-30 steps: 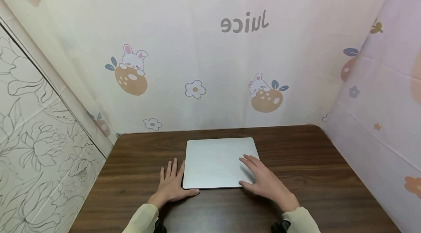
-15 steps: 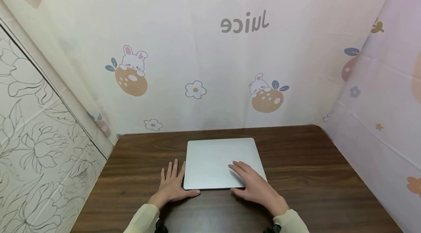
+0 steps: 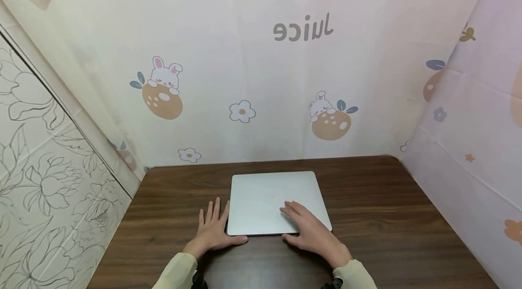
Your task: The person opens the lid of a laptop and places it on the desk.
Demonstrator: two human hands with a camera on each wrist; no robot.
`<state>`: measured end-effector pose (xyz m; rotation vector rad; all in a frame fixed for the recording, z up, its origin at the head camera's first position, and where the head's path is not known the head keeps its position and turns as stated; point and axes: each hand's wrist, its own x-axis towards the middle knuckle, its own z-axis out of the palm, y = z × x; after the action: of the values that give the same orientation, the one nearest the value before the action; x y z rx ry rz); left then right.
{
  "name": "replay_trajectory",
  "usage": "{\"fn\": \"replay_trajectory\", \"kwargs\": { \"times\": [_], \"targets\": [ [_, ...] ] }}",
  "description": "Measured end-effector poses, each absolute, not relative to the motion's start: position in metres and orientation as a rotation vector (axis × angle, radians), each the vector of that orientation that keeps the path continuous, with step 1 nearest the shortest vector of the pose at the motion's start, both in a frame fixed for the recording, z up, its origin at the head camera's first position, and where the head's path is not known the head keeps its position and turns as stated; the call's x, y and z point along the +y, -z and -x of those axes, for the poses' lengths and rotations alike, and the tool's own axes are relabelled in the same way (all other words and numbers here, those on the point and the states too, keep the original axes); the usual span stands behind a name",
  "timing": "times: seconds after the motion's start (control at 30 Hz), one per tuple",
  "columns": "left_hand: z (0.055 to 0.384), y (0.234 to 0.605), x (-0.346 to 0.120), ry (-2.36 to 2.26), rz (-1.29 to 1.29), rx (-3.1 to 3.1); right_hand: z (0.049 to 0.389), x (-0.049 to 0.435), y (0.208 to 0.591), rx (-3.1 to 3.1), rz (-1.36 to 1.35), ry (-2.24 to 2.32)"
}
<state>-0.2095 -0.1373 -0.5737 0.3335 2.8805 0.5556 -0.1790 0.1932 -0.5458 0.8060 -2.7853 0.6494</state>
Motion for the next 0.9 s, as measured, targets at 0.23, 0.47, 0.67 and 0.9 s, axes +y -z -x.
{"fn": "replay_trajectory", "kwargs": {
  "times": [0.23,0.47,0.67,0.9],
  "targets": [
    [0.209,0.568,-0.137,-0.533,-0.327,2.879,0.181,0.190,0.546,-2.792,-0.788,-0.597],
    [0.212,0.577,-0.139,-0.587,-0.305,2.850,0.185,0.187,0.548,-2.807,-0.766,-0.556],
    [0.212,0.576,-0.139,-0.601,-0.330,2.853,0.187,0.187,0.549,-2.769,-0.797,-0.530],
    [0.209,0.573,-0.138,-0.593,-0.326,2.846,0.188,0.190,0.545,-2.780,-0.813,-0.520]
  ]
}}
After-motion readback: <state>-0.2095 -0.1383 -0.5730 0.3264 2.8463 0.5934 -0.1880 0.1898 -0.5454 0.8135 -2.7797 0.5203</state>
